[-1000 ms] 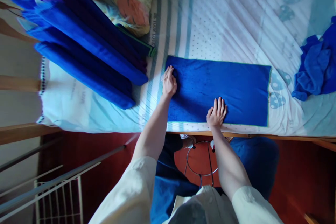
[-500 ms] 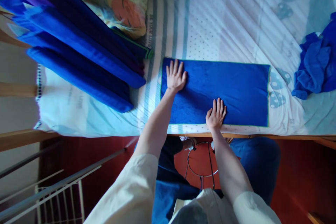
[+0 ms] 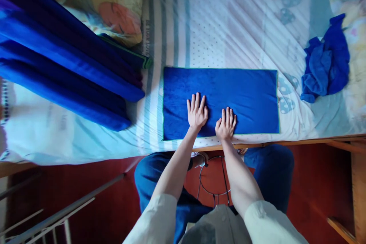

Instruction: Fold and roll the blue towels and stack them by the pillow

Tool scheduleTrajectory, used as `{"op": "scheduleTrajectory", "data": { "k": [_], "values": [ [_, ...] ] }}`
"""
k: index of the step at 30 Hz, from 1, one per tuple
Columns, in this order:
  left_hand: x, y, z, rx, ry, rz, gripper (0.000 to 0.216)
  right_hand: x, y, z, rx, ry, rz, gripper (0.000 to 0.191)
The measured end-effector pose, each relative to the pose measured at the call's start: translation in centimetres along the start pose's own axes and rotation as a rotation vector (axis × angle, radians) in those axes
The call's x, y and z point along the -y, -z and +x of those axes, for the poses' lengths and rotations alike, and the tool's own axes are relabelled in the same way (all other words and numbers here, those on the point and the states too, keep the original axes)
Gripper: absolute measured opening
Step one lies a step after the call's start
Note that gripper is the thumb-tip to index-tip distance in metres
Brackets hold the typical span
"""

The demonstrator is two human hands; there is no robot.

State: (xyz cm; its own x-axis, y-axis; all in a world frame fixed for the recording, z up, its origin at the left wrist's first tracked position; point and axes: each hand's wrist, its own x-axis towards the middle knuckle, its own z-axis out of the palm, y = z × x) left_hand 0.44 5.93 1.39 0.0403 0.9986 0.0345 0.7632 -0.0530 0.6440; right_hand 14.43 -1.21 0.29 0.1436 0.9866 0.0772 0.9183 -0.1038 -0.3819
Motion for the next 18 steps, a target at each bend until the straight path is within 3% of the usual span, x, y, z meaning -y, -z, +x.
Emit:
{"op": "scheduleTrajectory", "data": {
  "k": [13,15,18],
  "values": [
    [0.3,-0.1,0.2,-0.016,0.033,0.012,0.063,1.4,1.3,1.4,0.117,-0.074,-0.018,0.053],
    [0.6,-0.1,0.2,-0.013,0.031,0.014,0.063,2.6,1.4,3.0,0.174,0.006,0.030,0.052],
    [0.9,-0.1,0.3,-0.013,0.037,-0.002,0.061,4.1,1.0,6.3,0.295,0.263,0.148,0.052]
  ]
}}
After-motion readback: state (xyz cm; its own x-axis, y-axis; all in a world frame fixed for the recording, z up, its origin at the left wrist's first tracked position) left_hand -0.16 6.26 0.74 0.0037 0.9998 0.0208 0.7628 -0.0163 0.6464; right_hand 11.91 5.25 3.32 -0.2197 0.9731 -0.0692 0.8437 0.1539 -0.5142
